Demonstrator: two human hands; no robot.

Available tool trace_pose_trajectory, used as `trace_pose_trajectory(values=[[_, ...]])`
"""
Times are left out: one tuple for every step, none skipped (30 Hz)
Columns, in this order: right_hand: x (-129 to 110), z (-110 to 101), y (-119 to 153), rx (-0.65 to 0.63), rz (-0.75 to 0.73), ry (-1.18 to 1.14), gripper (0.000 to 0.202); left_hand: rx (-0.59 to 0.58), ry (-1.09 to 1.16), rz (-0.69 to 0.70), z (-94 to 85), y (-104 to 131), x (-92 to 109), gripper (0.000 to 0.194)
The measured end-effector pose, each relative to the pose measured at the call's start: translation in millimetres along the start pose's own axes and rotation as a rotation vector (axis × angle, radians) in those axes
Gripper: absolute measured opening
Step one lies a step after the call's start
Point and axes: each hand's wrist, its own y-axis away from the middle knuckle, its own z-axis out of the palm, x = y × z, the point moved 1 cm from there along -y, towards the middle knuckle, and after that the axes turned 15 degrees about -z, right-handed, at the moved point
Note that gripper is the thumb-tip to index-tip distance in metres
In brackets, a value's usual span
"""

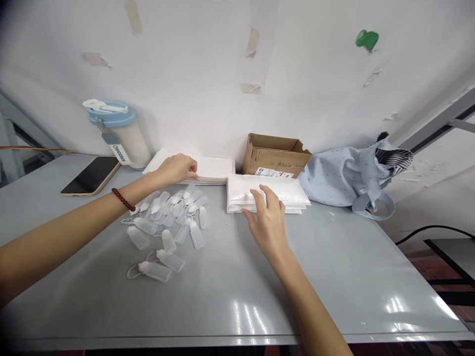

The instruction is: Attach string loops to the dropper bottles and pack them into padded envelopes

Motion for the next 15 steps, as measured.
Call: trace_pose_trajectory(values=[[0, 0, 0, 0.006, -0.003, -0.002, 0.033, 0.007, -0.011, 0.004, -0.5, -1, -1, 0.025], [0, 0, 0, 0.013, -0.007, -0.004, 0.033, 0.014, -0.023, 0.009, -1.0, -2, -2, 0.024], [-1, 0, 0, 0.018, -0.010, -0.005, 0.033, 0.022, -0.038, 0.018, -1.5, -2, -3, 0.023], [-1, 0, 0, 0.022, -0.013, -0.005, 0.033, 0.031, -0.054, 0.033, -1.8, -1, -3, 0.020], [-1, 0, 0, 0.025, -0.015, -0.005, 0.032, 0.040, -0.073, 0.056, -1.8, 0, -2, 0.019], [-2, 0, 0, 0.026, -0.016, -0.004, 0.032, 0.050, -0.094, 0.084, -1.5, 2, -2, 0.019], [-2, 0, 0, 0.026, -0.016, -0.002, 0.031, 0.061, -0.116, 0.113, -0.7, 5, 0, 0.020], [-2, 0, 0, 0.024, -0.014, 0.002, 0.031, 0.072, -0.140, 0.138, 0.7, 8, 1, 0.021], [-2, 0, 0, 0.017, -0.011, 0.006, 0.031, 0.085, -0.165, 0.153, 2.5, 10, 3, 0.022], [-2, 1, 0, 0.005, -0.008, 0.014, 0.031, 0.099, -0.188, 0.158, 4.6, 13, 4, 0.021], [-2, 1, 0, -0.015, -0.003, 0.024, 0.032, 0.116, -0.210, 0.152, 6.7, 14, 5, 0.021], [-2, 1, 0, -0.043, 0.002, 0.036, 0.033, 0.135, -0.228, 0.140, 8.7, 15, 6, 0.020], [-2, 2, 0, -0.078, 0.009, 0.049, 0.034, 0.155, -0.243, 0.124, 10.2, 15, 7, 0.021], [-2, 2, 0, -0.115, 0.016, 0.062, 0.034, 0.175, -0.255, 0.107, 10.8, 14, 7, 0.022], [-2, 3, 1, -0.150, 0.024, 0.075, 0.034, 0.197, -0.263, 0.090, 10.4, 13, 7, 0.024]])
